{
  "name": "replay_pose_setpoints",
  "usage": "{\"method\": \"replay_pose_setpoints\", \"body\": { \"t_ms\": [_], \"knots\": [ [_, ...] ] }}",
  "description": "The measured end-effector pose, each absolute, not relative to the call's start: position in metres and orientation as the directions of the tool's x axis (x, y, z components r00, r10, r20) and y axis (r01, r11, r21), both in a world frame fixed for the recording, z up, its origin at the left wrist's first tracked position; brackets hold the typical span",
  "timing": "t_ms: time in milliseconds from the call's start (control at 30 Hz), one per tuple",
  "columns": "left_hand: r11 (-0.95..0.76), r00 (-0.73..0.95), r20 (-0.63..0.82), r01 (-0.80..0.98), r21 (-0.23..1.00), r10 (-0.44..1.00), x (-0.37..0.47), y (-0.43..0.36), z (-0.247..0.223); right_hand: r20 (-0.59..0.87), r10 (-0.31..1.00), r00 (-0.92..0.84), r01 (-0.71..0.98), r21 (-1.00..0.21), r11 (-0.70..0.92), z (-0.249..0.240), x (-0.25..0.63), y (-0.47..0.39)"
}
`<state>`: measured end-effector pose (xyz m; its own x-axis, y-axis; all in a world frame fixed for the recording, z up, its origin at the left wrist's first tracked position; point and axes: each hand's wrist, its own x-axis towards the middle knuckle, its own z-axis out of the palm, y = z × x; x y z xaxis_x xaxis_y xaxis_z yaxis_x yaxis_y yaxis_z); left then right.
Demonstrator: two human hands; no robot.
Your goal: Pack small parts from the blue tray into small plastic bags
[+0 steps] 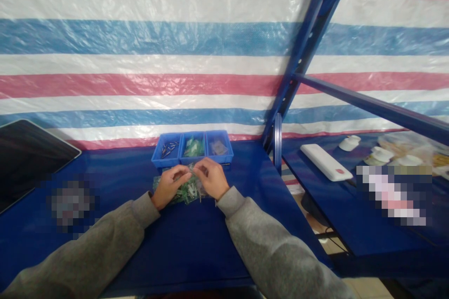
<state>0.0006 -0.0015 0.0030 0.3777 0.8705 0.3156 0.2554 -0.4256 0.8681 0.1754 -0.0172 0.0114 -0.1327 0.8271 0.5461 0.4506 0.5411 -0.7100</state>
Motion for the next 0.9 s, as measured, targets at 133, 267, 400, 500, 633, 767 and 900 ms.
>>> {"method": "replay_pose_setpoints", "body": {
  "t_ms": [133, 267, 400, 500, 633, 767, 900],
  "knots": [
    [-0.415, 0.369, 0.308, 0.259, 0.872, 0.877, 0.0, -0.002, 0.002, 0.564, 0.816, -0.128, 0.491, -0.678, 0.546, 0.011, 0.175, -0.017],
    [-0.417, 0.328, 0.327, 0.256, 0.872, 0.886, -0.001, -0.002, 0.001, 0.535, 0.835, -0.13, 0.447, -0.72, 0.531, 0.01, 0.175, -0.018],
    [-0.402, 0.296, 0.331, 0.22, 0.889, 0.896, -0.002, -0.001, 0.001, 0.465, 0.877, -0.122, 0.377, -0.796, 0.474, 0.006, 0.173, -0.016],
    [-0.398, 0.29, 0.333, 0.204, 0.894, 0.897, -0.001, -0.001, 0.0, 0.43, 0.895, -0.118, 0.361, -0.821, 0.442, 0.001, 0.173, -0.014],
    [-0.403, 0.276, 0.343, 0.2, 0.893, 0.898, 0.0, -0.001, -0.002, 0.434, 0.893, -0.116, 0.362, -0.819, 0.445, -0.001, 0.173, -0.014],
    [-0.355, 0.287, 0.293, 0.195, 0.914, 0.912, -0.001, -0.001, -0.002, 0.439, 0.892, -0.106, 0.363, -0.818, 0.446, 0.001, 0.173, -0.015],
    [-0.333, 0.299, 0.271, 0.179, 0.926, 0.915, 0.0, -0.001, -0.001, 0.441, 0.892, -0.098, 0.364, -0.818, 0.445, 0.001, 0.173, -0.015]
  ]
}}
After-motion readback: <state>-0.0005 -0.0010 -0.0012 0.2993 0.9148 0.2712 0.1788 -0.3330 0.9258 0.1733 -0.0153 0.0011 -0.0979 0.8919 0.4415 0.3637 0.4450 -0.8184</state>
